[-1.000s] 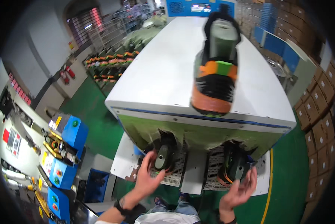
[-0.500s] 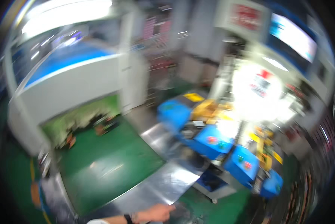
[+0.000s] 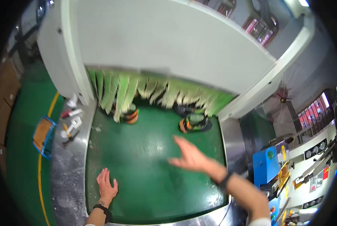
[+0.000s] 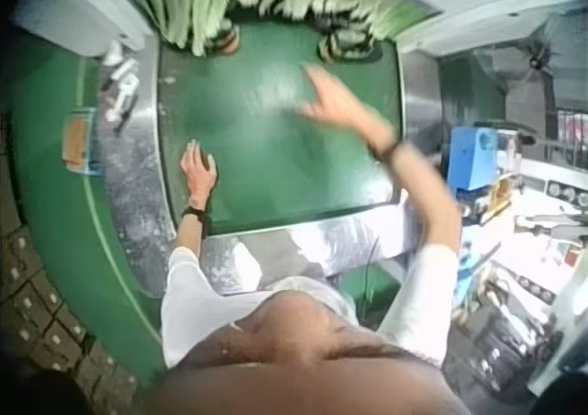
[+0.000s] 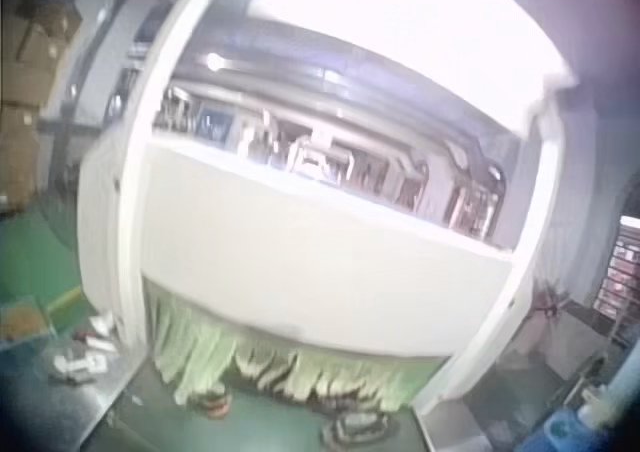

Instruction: Operate a shoe lasting machine and place processed shoes on a conveyor belt.

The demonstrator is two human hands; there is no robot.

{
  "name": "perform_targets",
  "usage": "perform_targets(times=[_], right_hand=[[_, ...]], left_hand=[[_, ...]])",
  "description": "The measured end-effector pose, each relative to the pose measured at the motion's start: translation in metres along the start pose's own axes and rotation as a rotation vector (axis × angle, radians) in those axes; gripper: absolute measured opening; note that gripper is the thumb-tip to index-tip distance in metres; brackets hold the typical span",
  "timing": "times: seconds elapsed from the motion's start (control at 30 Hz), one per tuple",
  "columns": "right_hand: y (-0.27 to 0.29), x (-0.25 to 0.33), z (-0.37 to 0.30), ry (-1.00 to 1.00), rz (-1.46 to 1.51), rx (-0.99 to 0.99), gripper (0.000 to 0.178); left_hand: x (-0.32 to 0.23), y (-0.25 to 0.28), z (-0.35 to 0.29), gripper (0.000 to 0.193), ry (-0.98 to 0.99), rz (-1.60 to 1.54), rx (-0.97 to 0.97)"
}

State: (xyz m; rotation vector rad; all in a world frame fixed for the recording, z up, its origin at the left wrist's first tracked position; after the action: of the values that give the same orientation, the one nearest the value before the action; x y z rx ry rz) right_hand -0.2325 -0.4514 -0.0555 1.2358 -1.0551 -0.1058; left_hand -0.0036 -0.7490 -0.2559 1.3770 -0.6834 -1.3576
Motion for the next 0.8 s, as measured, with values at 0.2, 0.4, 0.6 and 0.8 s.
perform_targets(times=[0.2, 0.4, 0.6, 0.8], right_hand=[[0.015, -0.061, 0.239, -0.122, -0.195, -0.096, 0.073], [-0.068, 0.010, 0.164, -0.284, 0.167, 0.024, 0.052], [-0.150, 0.003, -0.212, -0.941, 1.077, -0.149, 0.047], [-0.034, 0.117, -0.515, -1.108, 0.949, -0.872, 0.035]], left_hand=[[-0.060, -0.019, 0.045, 0.051, -0.048, -0.165, 0.029], [-0.009, 0.036, 0.024, 0.051, -0.012, -0.046, -0.052], [-0.018, 0.001, 0.028, 0.054, -0.145, -0.005, -0.057], [-0.242, 0.087, -0.035, 0.080, 0.026, -1.070, 0.615]])
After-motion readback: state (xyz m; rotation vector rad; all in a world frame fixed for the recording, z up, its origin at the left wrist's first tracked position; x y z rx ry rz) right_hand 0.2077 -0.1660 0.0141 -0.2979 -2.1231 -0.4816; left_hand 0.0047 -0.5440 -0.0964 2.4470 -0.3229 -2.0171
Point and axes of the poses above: each hand's wrist, its own z-axis towards the middle knuckle, its own y-axis out of the back of the hand, x = y × z, the point moved 3 cm from there along z, towards the middle knuckle, and after that the axes turned 6 degrees about z, right-handed, at the moved point
